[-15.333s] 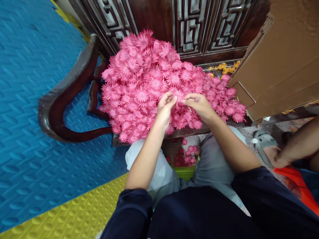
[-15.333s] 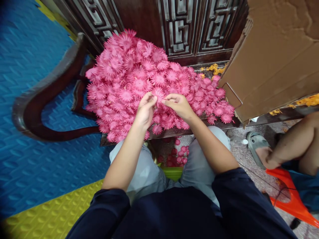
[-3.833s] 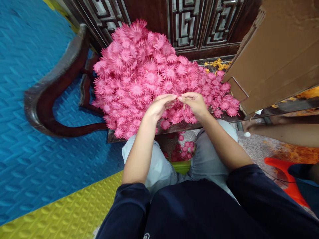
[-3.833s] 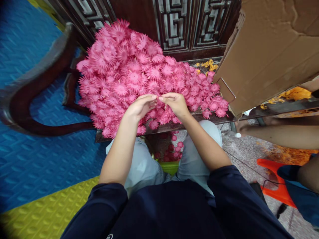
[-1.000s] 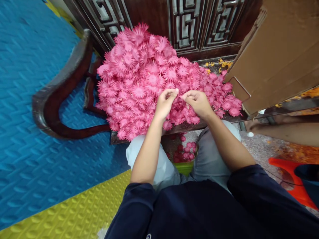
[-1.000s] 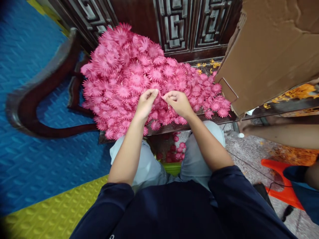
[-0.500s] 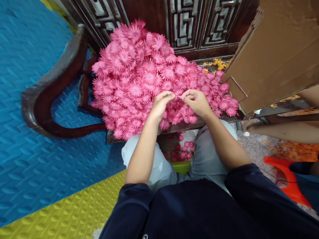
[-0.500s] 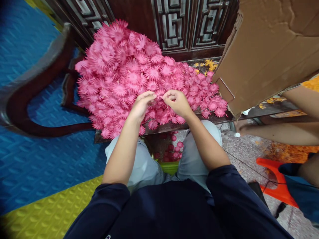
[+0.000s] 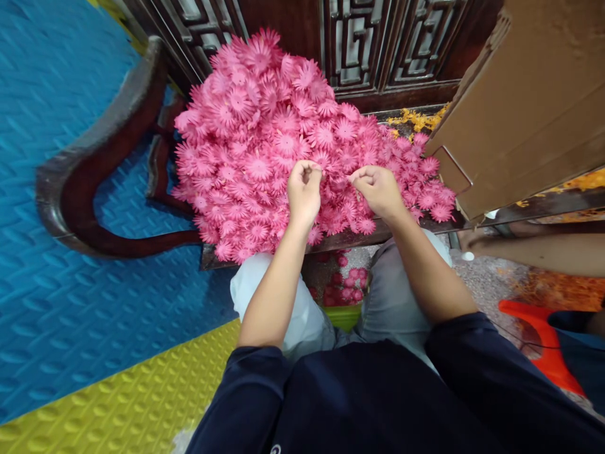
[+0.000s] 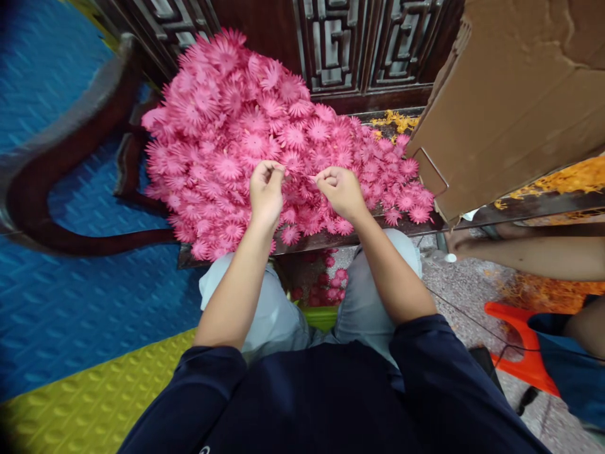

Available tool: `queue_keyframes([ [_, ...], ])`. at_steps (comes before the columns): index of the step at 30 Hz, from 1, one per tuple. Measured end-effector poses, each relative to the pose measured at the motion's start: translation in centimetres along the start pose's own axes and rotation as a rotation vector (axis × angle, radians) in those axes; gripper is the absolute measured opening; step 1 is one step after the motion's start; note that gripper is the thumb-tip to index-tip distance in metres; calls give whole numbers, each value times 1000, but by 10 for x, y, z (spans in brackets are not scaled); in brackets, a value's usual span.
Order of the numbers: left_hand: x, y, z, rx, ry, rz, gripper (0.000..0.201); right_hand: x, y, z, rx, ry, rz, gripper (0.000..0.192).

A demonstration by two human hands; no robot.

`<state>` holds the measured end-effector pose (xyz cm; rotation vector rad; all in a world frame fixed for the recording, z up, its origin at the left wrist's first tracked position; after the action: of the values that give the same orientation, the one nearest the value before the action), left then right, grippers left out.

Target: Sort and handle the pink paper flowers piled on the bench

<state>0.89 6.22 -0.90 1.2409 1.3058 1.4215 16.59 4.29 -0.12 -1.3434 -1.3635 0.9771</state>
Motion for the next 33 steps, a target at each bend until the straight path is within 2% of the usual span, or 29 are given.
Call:
queue_keyframes([
  [3,-4,4,0,51,52,71,15,0,-3,-1,-36,3,-40,16],
  [8,-10,9,6,72,-34,115,11,-2,0,-3,45,-21,-66,24],
  [11,-14,7,9,124,-59,156,8,-5,2,5,98,-85,-55,39],
  [14,-16,6,15,187,-136,198,6,-8,3,15,101,-105,-56,50],
  [18,-17,8,18,206,-243,237,6,-8,6,19,107,-80,-85,48],
  [23,-15,5,22,182,-334,209,9,-5,7,12,147,-16,-96,41],
  [29,-14,1,22,217,-292,266,9,-5,8,10,131,9,-86,41],
  [33,-13,-3,23,109,-303,185,7,-1,10,6,121,25,-106,39],
])
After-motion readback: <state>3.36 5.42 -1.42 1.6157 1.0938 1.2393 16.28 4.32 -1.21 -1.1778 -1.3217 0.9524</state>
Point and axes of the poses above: each hand's wrist, its own x-axis towards the middle knuckle, its own z-axis out of the palm, y = z × x, the point moved 5 cm from there along x, towards the middle knuckle, and after that the axes turned 2 degrees about -z, right-handed, at the moved point
